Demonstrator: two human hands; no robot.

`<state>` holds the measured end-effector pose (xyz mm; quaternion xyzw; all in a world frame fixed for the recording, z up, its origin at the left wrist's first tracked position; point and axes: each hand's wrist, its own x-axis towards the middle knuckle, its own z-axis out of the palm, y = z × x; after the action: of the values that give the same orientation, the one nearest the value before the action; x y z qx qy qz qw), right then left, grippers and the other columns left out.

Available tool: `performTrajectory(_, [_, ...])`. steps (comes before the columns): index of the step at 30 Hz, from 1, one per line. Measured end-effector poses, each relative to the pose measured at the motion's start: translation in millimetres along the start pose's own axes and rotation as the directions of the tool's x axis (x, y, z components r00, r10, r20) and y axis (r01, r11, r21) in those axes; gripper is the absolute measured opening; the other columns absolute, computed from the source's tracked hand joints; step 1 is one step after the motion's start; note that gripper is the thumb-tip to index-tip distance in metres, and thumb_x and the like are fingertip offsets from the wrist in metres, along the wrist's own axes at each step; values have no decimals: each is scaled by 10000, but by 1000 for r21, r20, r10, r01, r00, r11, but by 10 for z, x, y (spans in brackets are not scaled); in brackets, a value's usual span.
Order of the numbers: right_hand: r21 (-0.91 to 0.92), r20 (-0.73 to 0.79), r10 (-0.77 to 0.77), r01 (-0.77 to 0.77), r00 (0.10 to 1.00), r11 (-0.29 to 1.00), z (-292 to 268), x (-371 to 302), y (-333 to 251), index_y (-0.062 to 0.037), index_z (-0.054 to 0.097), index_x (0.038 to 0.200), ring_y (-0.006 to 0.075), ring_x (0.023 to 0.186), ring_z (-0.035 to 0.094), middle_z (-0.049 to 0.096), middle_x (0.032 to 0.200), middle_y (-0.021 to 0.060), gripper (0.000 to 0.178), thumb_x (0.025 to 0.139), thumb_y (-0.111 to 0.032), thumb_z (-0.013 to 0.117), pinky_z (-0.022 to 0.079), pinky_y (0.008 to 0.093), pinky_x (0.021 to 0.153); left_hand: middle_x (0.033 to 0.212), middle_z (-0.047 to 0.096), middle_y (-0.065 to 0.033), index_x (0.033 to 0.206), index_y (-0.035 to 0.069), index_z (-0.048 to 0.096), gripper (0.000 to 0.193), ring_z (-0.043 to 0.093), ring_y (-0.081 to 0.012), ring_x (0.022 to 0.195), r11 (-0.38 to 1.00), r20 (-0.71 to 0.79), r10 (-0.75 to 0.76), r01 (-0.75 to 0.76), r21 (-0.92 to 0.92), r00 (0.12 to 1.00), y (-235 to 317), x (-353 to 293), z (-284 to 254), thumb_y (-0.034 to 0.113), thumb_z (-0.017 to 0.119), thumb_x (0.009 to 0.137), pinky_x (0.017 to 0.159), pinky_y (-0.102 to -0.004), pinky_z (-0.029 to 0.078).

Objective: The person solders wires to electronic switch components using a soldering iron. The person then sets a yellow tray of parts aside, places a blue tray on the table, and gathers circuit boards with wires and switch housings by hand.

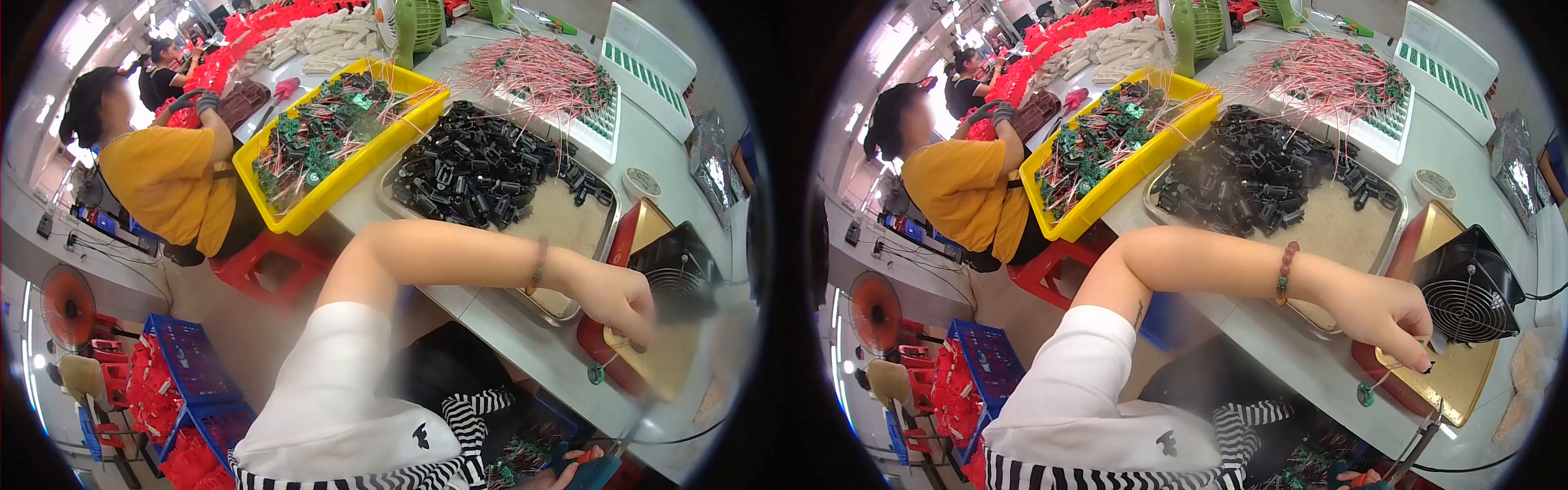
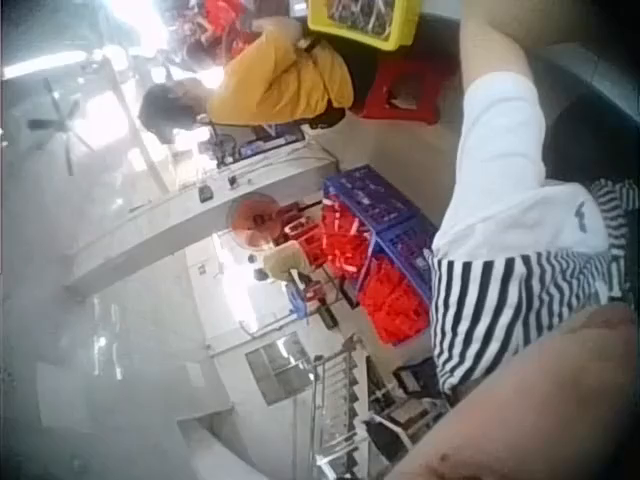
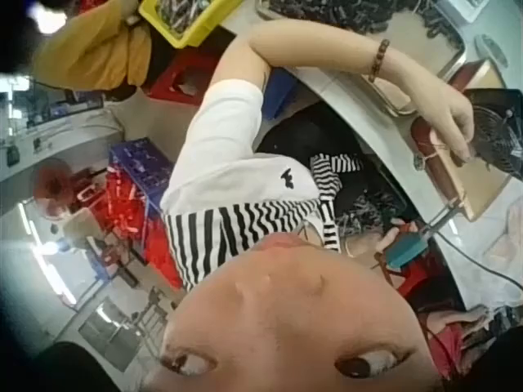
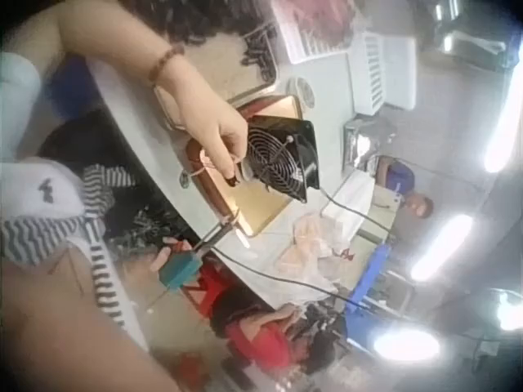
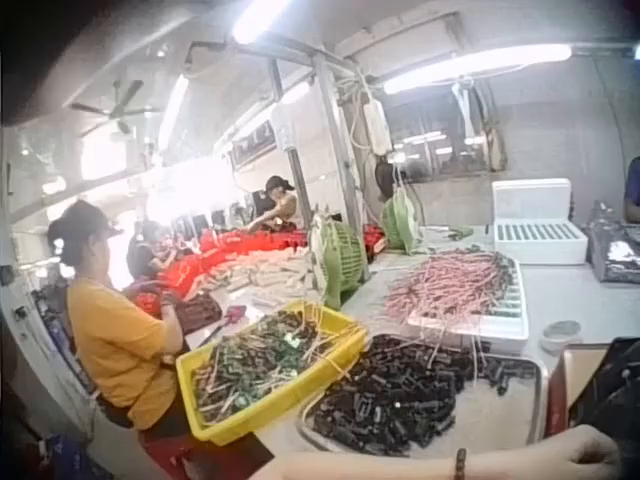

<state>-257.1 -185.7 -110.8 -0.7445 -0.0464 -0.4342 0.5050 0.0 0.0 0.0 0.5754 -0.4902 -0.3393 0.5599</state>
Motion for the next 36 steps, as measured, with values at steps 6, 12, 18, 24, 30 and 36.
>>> performTrajectory(6, [-41,-169,85,-94,982,995,263,75,-277,64,535,1070,228,568,459,559,974,177,298,803,-69,549,406,326,475,616,512,9,799,-31,615,360,423,-67,557,980,37,109,-101,-173,993,-124,-8,32,325,606,850,477,-249,332])
performTrajectory(12, [26,-166,49,-46,985,999,194,0,-121,65,538,1078,218,584,467,571,990,169,302,796,-44,545,415,316,484,668,589,-13,799,-29,603,302,500,-51,602,973,29,184,-179,-143,982,-75,-68,15,266,602,859,498,-225,372])
performTrajectory(18, [66,-221,76,-62,972,996,313,26,-146,36,565,1035,197,626,480,588,989,147,252,812,-82,554,423,295,514,630,553,-3,792,-2,558,226,513,-57,570,924,123,90,-37,-380,988,-48,-156,-37,207,582,875,514,-211,382])
performTrajectory(24, [163,-110,230,-211,967,964,352,19,1,26,491,1138,185,689,490,555,1045,124,446,771,-198,609,387,317,675,649,558,-22,784,-8,556,228,536,-87,594,974,170,17,22,-226,985,-111,-112,-45,210,556,853,546,-239,410])
performTrajectory(30, [93,-150,388,-378,909,921,156,-204,-95,16,418,1241,174,752,500,522,1101,101,657,730,-315,665,350,339,837,738,588,-89,819,-16,577,176,573,-159,740,952,-171,183,-131,275,968,-64,-109,-39,151,543,777,665,-295,455])
performTrajectory(36, [77,-246,457,-453,855,888,308,-45,-426,50,459,1132,163,617,503,509,1059,146,541,700,-216,649,388,266,626,762,536,-51,816,-3,510,101,510,-134,722,950,-221,32,39,311,975,-146,-160,-26,85,549,787,650,-263,415])
